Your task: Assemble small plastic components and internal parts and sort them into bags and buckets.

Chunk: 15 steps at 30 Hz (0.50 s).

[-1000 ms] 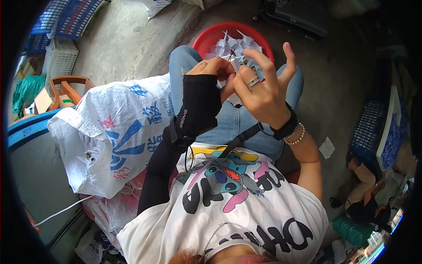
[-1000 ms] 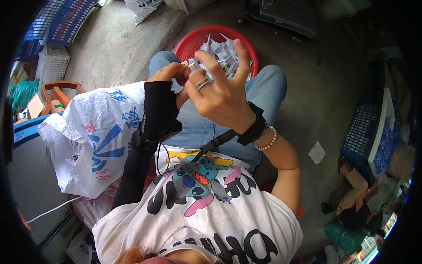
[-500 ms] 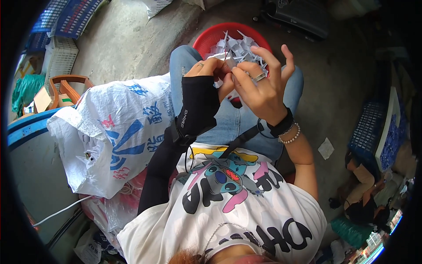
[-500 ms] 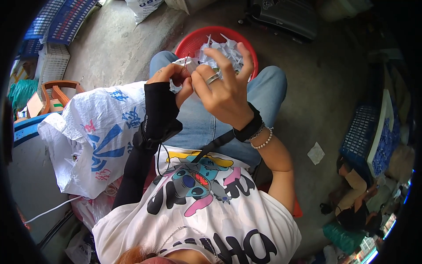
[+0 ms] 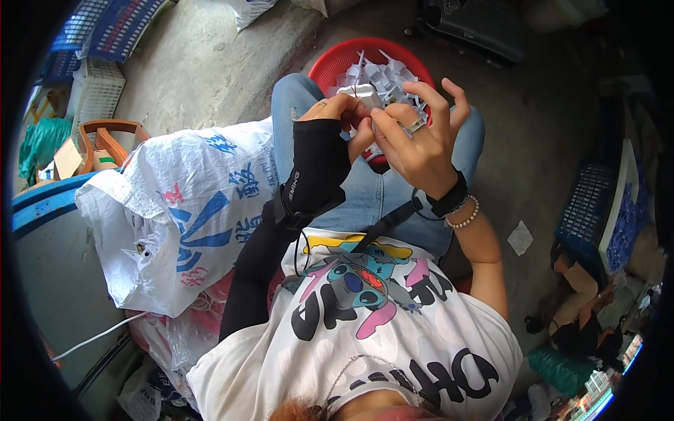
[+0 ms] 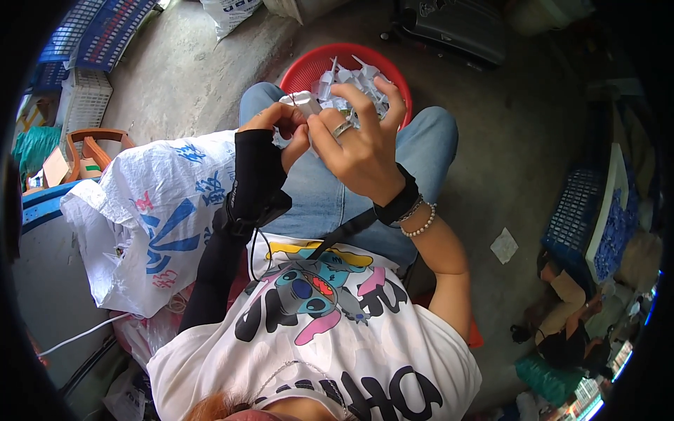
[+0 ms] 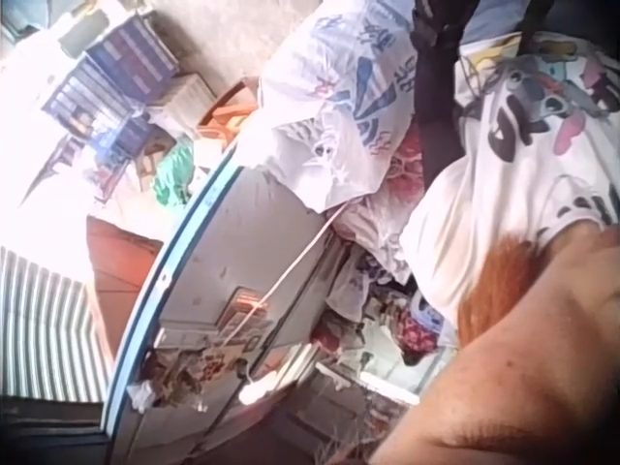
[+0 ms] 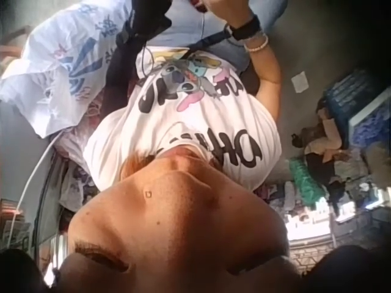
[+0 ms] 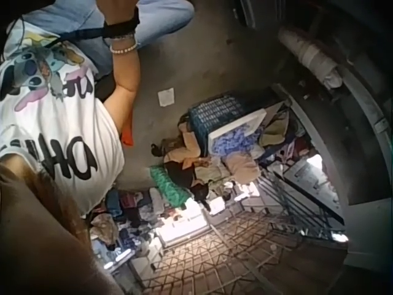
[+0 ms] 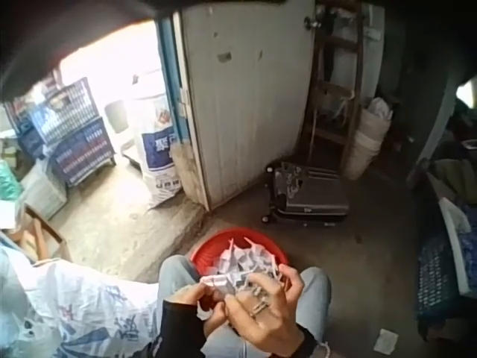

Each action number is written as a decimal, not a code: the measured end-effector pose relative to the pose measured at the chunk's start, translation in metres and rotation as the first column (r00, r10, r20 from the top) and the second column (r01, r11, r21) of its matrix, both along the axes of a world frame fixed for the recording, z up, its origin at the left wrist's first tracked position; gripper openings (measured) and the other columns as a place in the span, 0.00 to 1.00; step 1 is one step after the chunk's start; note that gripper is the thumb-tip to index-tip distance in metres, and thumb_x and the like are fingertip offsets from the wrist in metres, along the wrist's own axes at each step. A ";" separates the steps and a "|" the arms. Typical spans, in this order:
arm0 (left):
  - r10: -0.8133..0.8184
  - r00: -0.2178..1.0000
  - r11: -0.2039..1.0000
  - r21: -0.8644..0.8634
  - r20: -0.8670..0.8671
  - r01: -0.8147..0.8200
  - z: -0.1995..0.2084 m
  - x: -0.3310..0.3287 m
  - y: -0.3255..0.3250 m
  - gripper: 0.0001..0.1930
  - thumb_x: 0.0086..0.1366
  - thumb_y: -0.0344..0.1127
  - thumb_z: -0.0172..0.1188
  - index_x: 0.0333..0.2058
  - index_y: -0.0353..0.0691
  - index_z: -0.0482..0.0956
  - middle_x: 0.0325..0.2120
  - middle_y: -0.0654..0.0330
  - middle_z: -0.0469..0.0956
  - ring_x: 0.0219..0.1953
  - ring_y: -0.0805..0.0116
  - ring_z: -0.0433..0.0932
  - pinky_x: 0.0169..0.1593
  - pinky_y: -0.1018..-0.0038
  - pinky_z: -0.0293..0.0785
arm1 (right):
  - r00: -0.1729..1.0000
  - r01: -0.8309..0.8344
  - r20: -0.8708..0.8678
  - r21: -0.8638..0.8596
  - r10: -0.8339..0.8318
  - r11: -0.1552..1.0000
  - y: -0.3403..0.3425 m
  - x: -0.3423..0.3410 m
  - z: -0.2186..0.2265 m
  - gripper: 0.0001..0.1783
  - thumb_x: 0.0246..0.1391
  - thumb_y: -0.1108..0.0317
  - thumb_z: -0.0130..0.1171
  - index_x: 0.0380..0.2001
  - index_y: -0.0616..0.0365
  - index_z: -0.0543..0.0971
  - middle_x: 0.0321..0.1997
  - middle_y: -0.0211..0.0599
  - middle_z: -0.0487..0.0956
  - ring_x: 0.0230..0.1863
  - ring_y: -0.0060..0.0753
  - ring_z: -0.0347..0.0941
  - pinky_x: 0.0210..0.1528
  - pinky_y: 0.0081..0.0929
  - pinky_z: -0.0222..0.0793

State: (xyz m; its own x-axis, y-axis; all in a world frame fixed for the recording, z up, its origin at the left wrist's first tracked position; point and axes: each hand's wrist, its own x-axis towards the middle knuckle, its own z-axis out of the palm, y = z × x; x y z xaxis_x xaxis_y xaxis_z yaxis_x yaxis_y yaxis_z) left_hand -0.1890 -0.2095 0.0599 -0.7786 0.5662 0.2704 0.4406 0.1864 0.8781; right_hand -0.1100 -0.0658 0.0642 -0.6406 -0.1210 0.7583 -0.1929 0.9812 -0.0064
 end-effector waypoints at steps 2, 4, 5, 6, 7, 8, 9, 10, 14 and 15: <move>-0.023 1.000 0.998 -0.056 0.011 0.024 0.003 0.000 -0.001 0.07 0.50 0.29 0.64 0.28 0.37 0.76 0.21 0.61 0.76 0.25 0.71 0.74 0.32 0.77 0.71 | 0.997 -0.020 0.063 -0.313 0.042 0.949 -0.001 -0.001 0.000 0.08 0.34 0.71 0.65 0.24 0.54 0.80 0.30 0.29 0.77 0.48 0.37 0.68 0.56 0.49 0.55; -0.027 0.999 0.999 -0.041 0.033 0.028 0.001 0.000 0.001 0.07 0.52 0.29 0.63 0.29 0.37 0.75 0.21 0.63 0.75 0.25 0.75 0.72 0.33 0.79 0.68 | 0.989 -0.006 0.114 -0.592 0.092 0.806 0.000 -0.003 -0.010 0.07 0.34 0.72 0.64 0.23 0.54 0.79 0.29 0.29 0.76 0.48 0.37 0.69 0.55 0.45 0.56; -0.030 0.998 0.999 -0.027 0.056 0.032 0.001 0.000 0.001 0.06 0.53 0.30 0.62 0.29 0.37 0.75 0.21 0.64 0.74 0.26 0.78 0.70 0.34 0.81 0.64 | 0.973 -0.006 0.149 -0.743 0.175 0.670 0.002 -0.004 -0.015 0.06 0.35 0.73 0.63 0.23 0.54 0.79 0.29 0.29 0.76 0.47 0.37 0.69 0.55 0.43 0.56; -0.031 0.998 0.999 -0.026 0.054 0.033 0.003 -0.001 0.001 0.06 0.53 0.30 0.62 0.29 0.37 0.75 0.21 0.64 0.74 0.26 0.78 0.70 0.34 0.81 0.64 | 0.951 0.011 0.166 -0.862 0.263 0.506 0.004 -0.005 -0.017 0.06 0.35 0.73 0.63 0.23 0.54 0.79 0.29 0.29 0.76 0.47 0.38 0.69 0.55 0.41 0.56; -0.028 0.999 0.998 -0.052 0.038 0.030 0.004 -0.002 -0.001 0.06 0.52 0.29 0.62 0.29 0.37 0.75 0.21 0.64 0.74 0.26 0.77 0.71 0.34 0.80 0.65 | 0.981 -0.028 0.119 -0.698 0.154 0.716 -0.001 -0.005 -0.011 0.07 0.35 0.74 0.63 0.24 0.54 0.79 0.30 0.29 0.77 0.47 0.37 0.69 0.55 0.41 0.55; -0.027 0.999 0.997 -0.079 0.021 0.028 0.005 -0.002 -0.002 0.07 0.52 0.28 0.63 0.29 0.37 0.75 0.22 0.63 0.74 0.26 0.77 0.71 0.34 0.80 0.66 | 0.981 -0.027 0.120 -0.699 0.155 0.715 -0.001 -0.005 -0.007 0.07 0.35 0.74 0.63 0.24 0.54 0.79 0.30 0.29 0.77 0.47 0.37 0.69 0.55 0.41 0.55; -0.027 0.999 0.996 -0.080 0.023 0.029 0.003 -0.002 -0.002 0.07 0.52 0.28 0.63 0.29 0.37 0.75 0.22 0.63 0.74 0.26 0.77 0.71 0.34 0.80 0.66 | 0.994 -0.023 0.083 -0.420 0.064 0.907 0.000 -0.004 -0.004 0.07 0.35 0.73 0.63 0.24 0.54 0.79 0.30 0.29 0.77 0.47 0.37 0.69 0.55 0.40 0.55; -0.023 1.000 0.998 -0.054 -0.015 0.022 0.000 -0.002 -0.001 0.07 0.51 0.27 0.63 0.29 0.37 0.75 0.22 0.63 0.74 0.26 0.76 0.71 0.33 0.79 0.67 | 1.000 0.010 0.016 -0.093 -0.009 0.996 0.001 -0.003 -0.002 0.08 0.35 0.73 0.62 0.25 0.54 0.78 0.30 0.29 0.77 0.47 0.37 0.69 0.54 0.39 0.56; -0.041 0.988 0.998 -0.047 -0.146 0.034 -0.004 -0.005 -0.002 0.08 0.49 0.27 0.64 0.29 0.38 0.75 0.22 0.60 0.77 0.26 0.70 0.76 0.31 0.77 0.72 | 0.977 -0.015 0.165 -0.586 0.137 0.810 0.002 -0.007 -0.004 0.05 0.36 0.73 0.61 0.23 0.55 0.77 0.29 0.29 0.76 0.44 0.36 0.69 0.53 0.39 0.56; -0.039 0.988 0.998 -0.046 -0.146 0.032 -0.004 -0.004 -0.001 0.08 0.49 0.27 0.64 0.29 0.38 0.75 0.22 0.60 0.77 0.26 0.70 0.76 0.31 0.77 0.72 | 0.977 -0.017 0.165 -0.585 0.139 0.811 0.002 -0.007 -0.007 0.05 0.36 0.73 0.61 0.23 0.55 0.77 0.29 0.29 0.76 0.44 0.36 0.69 0.53 0.39 0.56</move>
State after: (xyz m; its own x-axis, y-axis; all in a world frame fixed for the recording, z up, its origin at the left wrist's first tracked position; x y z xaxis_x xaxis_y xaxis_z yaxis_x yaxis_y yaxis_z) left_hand -0.1930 -0.2110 0.0554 -0.7115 0.6064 0.3550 0.5713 0.2050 0.7947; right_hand -0.1168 -0.0642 0.0577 -0.7864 0.2439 0.5674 -0.2033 0.7653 -0.6107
